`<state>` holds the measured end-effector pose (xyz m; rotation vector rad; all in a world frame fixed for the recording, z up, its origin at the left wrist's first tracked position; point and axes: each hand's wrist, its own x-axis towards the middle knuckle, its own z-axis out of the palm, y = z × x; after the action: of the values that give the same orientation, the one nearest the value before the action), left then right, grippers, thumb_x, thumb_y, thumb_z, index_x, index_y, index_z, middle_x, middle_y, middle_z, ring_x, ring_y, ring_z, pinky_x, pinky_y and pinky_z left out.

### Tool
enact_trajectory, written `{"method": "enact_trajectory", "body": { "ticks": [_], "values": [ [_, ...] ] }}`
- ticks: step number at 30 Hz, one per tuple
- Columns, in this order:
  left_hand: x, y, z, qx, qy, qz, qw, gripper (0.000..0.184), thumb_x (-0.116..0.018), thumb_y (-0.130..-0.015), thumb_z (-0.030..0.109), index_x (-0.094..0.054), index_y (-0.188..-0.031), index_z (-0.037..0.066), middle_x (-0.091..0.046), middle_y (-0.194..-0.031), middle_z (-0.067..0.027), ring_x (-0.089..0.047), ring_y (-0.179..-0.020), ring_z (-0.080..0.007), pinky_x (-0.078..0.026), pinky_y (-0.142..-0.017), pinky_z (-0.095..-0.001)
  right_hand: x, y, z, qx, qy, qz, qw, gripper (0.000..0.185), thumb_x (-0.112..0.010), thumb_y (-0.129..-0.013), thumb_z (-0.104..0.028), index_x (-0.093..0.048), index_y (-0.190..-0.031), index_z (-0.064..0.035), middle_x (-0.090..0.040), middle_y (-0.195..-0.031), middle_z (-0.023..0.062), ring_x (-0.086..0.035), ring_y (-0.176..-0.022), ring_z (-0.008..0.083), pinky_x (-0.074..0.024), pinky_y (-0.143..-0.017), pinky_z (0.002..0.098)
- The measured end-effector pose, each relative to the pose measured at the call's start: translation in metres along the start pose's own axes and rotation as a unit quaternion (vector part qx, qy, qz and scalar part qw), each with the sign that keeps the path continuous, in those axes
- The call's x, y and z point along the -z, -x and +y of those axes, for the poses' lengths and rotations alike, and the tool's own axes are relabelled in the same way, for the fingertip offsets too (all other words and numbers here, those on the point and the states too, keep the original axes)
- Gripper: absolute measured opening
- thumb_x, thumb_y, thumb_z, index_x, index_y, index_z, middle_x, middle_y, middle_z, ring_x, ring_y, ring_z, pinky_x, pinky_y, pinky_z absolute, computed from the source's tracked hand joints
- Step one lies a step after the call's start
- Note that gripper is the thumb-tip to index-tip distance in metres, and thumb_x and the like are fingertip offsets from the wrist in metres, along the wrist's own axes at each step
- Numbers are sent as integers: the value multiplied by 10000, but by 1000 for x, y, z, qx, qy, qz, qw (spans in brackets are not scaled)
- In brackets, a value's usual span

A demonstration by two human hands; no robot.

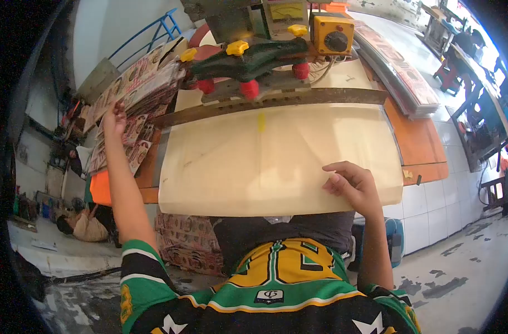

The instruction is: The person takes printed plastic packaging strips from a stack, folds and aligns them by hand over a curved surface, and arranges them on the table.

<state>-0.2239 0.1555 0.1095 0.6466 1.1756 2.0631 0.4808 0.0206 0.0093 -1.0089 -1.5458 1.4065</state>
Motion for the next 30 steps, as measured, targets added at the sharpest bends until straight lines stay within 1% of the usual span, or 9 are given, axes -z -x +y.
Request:
{"method": "enact_trajectory", "body": {
  "ticks": [4, 8, 10, 15, 17, 18, 21, 23, 30],
  "values": [
    [21, -44, -37, 163, -199, 26, 966, 153, -636, -1001, 283, -641, -991, 130, -679, -745, 24, -657, -603, -66, -292, -377, -194, 5, 2, 3, 18, -21, 9, 1000, 238, -596, -1019, -169, -665, -1162, 8, -715, -841, 77, -667, -764, 110, -532, -695, 248],
    [35, -61, -57, 176, -266, 22, 947, 178, -623, -1005, 307, -643, -960, 136, -671, -740, 36, -633, -584, -48, -271, -374, -190, 9, 1, 5, 15, -30, 2, 999, 231, -597, -1016, -152, -671, -1159, 13, -714, -829, 71, -666, -757, 107, -535, -694, 246],
    [29, -63, -60, 115, -329, 34, 937, 182, -613, -1009, 310, -648, -946, 144, -664, -729, 46, -602, -551, -35, -254, -377, -188, 7, 2, 2, 11, -25, 1, 1000, 224, -594, -1015, -138, -674, -1155, 17, -713, -825, 68, -666, -751, 101, -541, -689, 244],
    [39, -101, -83, 89, -258, 103, 957, 251, -630, -999, 335, -683, -916, 105, -692, -749, 38, -605, -542, -48, -252, -374, -200, 8, 3, 3, 10, -16, 5, 1000, 227, -593, -1018, -151, -676, -1156, 10, -712, -829, 60, -669, -752, 99, -542, -685, 246],
    [60, -125, -85, 105, -48, 87, 989, 208, -606, -1015, 270, -669, -990, 73, -717, -817, 17, -648, -616, -72, -284, -395, -203, 8, 2, 4, 29, -12, -7, 999, 229, -598, -1019, -166, -678, -1152, 2, -710, -828, 57, -669, -753, 98, -539, -683, 244],
    [53, -115, -85, 107, -47, 82, 990, 208, -606, -1015, 270, -669, -990, 73, -717, -817, 17, -648, -616, -72, -284, -395, -203, 7, 3, 1, 20, -11, -3, 1000, 229, -602, -1019, -178, -682, -1148, -6, -711, -827, 54, -669, -751, 98, -537, -677, 242],
    [53, -103, -82, 75, -65, 92, 991, 180, -584, -1020, 203, -637, -1103, 53, -736, -918, -17, -679, -708, -92, -324, -430, -203, 8, 3, 1, 28, 3, -5, 1000, 232, -599, -1021, -186, -683, -1150, -12, -709, -823, 48, -664, -745, 94, -533, -671, 240],
    [63, -110, -80, 73, -150, 23, 986, 213, -582, -1017, 185, -602, -1180, 49, -740, -1003, -49, -687, -759, -102, -345, -459, -202, 9, 2, -2, 29, 10, -12, 999, 235, -596, -1023, -192, -682, -1150, -14, -707, -819, 44, -660, -740, 92, -530, -666, 240],
    [26, -68, -67, 58, -293, 17, 954, 240, -607, -995, 234, -648, -1143, 50, -741, -1017, -41, -669, -734, -70, -333, -460, -209, 9, 1, -1, 20, 0, -27, 999, 237, -583, -1029, -192, -677, -1156, -15, -697, -807, 38, -647, -735, 91, -518, -673, 243]
  ]
}}
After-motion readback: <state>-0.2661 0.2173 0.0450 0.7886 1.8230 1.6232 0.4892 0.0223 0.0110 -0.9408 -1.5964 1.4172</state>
